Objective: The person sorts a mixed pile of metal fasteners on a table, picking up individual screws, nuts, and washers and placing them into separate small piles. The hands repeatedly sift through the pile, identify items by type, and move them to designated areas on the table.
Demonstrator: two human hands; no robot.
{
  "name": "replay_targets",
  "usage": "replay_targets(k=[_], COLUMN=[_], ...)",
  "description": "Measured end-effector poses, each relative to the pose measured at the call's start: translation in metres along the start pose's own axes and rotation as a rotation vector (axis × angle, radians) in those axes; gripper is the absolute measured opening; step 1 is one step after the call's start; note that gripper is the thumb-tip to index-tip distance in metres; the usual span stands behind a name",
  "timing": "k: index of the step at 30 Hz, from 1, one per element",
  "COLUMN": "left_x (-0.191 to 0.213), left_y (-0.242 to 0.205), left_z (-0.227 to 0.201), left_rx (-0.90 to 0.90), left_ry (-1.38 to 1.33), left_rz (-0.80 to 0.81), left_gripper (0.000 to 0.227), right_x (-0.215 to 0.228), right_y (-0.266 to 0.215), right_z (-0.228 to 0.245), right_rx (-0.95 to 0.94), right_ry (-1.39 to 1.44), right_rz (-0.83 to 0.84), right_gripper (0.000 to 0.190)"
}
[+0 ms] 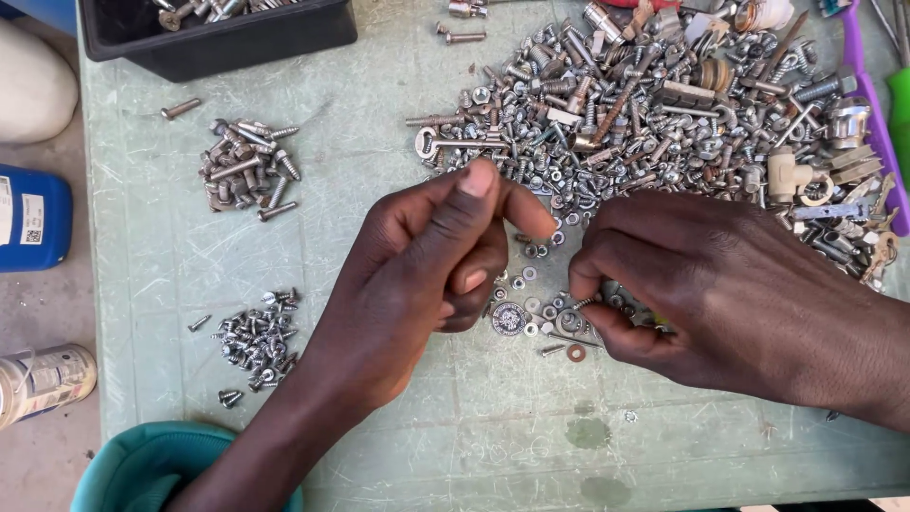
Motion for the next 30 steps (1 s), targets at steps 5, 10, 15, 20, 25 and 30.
replay_targets(k=[5,10,15,20,25,30], left_x=[0.008,0.009,0.01,0.01,0.008,0.007], left_y=[0.001,0.003,0.003,0.003,0.002,0.002], left_z=[0.001,0.002,0.003,0.006,0.005,0.007], left_rx=[0.006,-0.022,-0.012,-0.017,-0.025,-0.063], left_ry=[-0.106,-0.152,-0.127,-0.192,-0.136,-0.179], left_rz=[-0.057,-0.033,-0.055,-0.055,-0.055,-0.061], left_gripper=[0.046,0.043,0.044,0.043,0.045,0.052], right_x=[0.017,0.023,0.013,-0.008,-0.004,0.045], right_y=[-0.007,-0.008,-0.004,-0.009,-0.007,-0.008], right_z=[-0.004,-0.029,-0.013,-0.012,-0.01,0.002], right_rx=[-0.103,-0.29,-0.16,-0.177,-0.147,-0.103], right_ry=[0.104,0.541,0.362,0.035,-0.031,0.041], right_rz=[-0.121,-0.14,-0.031,0.059,0.056,-0.189], right_gripper=[0.011,0.028,0.022,0.02,0.012,0.019])
Point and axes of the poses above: each hand's wrist, its own y-axis towards the middle knuckle, its own x-axis out of the back of the hand, z = x × y, the point moved 7 cm from there along y, towards the middle knuckle, and after that the axes turned 5 degrees about z, right-handed, at the moved point
